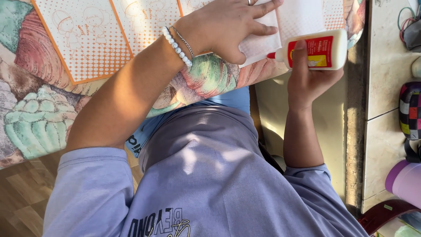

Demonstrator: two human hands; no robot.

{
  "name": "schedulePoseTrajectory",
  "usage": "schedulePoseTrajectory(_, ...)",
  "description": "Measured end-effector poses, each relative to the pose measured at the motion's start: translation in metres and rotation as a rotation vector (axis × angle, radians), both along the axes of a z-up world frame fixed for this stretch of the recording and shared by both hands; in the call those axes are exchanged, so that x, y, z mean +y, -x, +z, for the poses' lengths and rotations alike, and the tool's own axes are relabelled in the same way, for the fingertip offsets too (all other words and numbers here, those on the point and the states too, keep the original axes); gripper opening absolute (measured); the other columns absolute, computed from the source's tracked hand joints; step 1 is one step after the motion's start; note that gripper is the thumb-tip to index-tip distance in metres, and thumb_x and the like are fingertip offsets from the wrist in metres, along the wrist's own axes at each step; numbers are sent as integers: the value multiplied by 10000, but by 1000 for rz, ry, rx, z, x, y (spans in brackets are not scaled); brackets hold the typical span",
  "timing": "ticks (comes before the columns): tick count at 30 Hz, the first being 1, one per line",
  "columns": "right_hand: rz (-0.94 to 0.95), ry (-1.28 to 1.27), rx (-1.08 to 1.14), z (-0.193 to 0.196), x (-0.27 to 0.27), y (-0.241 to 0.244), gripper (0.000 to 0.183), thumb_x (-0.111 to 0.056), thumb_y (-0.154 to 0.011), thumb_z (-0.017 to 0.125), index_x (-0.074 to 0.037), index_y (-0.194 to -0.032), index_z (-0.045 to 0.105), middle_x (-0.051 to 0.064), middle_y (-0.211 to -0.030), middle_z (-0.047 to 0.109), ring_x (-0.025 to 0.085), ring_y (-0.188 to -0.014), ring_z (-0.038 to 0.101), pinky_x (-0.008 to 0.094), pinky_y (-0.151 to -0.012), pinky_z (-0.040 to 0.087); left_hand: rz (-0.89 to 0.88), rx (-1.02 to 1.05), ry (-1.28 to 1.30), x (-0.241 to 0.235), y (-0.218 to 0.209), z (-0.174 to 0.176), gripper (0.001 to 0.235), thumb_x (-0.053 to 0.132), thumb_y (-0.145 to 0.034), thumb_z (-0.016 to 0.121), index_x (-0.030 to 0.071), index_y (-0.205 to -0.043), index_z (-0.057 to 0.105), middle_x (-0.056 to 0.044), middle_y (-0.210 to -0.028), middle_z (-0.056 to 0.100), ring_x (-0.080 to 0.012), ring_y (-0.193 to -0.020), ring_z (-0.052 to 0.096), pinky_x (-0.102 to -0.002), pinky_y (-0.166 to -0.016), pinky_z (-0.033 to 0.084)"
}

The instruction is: Applying glue to paper bag templates and folding them to assemble finished bags.

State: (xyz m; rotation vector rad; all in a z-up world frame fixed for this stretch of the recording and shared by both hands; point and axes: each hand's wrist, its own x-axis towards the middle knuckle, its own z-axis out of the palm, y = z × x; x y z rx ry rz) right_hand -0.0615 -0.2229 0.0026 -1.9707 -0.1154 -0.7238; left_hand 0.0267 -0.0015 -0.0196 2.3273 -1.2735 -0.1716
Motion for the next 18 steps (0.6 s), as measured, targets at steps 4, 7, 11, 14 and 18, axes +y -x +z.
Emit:
schedulePoseTrajectory(4,8,-134,-3,-17,15,13,255,-52,-892,851,-20,-964,609,122,-869,692,221,-768,700,367,-657,633,-17,78,-17,-2,-3,-4,898,356,-697,688,200,-1570,544,-66,-1686,156,-356,-1316,509,-535,-843,505)
schedulePoseTrajectory(7,3,-89,79,-36,19,22,435,-139,-843,909,21,-970,525,185,-889,697,245,-797,727,377,-675,668,-73,99,82,-3,-4,-8,876,348,-723,721,112,-1547,539,-179,-1646,229,-366,-1370,468,-474,-982,445)
schedulePoseTrajectory(11,29,-93,-25,-22,12,9,360,-28,-884,861,-17,-970,512,176,-881,674,239,-772,684,391,-656,623,-55,157,95,-1,-1,-3,857,295,-717,721,111,-1534,539,-159,-1613,293,-359,-1352,465,-482,-954,440)
schedulePoseTrajectory(14,-10,-73,-54,-17,-4,-1,226,-3,-914,841,-3,-983,626,138,-870,699,233,-761,699,376,-655,633,-35,186,77,-1,0,2,864,276,-707,714,126,-1538,531,-119,-1608,303,-343,-1316,485,-485,-888,466)
schedulePoseTrajectory(18,22,-172,-91,-24,2,8,309,25,-912,843,20,-1103,600,188,-963,683,271,-832,681,411,-719,635,-21,227,30,-4,0,-1,920,258,-692,698,184,-1576,454,-130,-1517,397,-353,-1255,506,-488,-895,437)
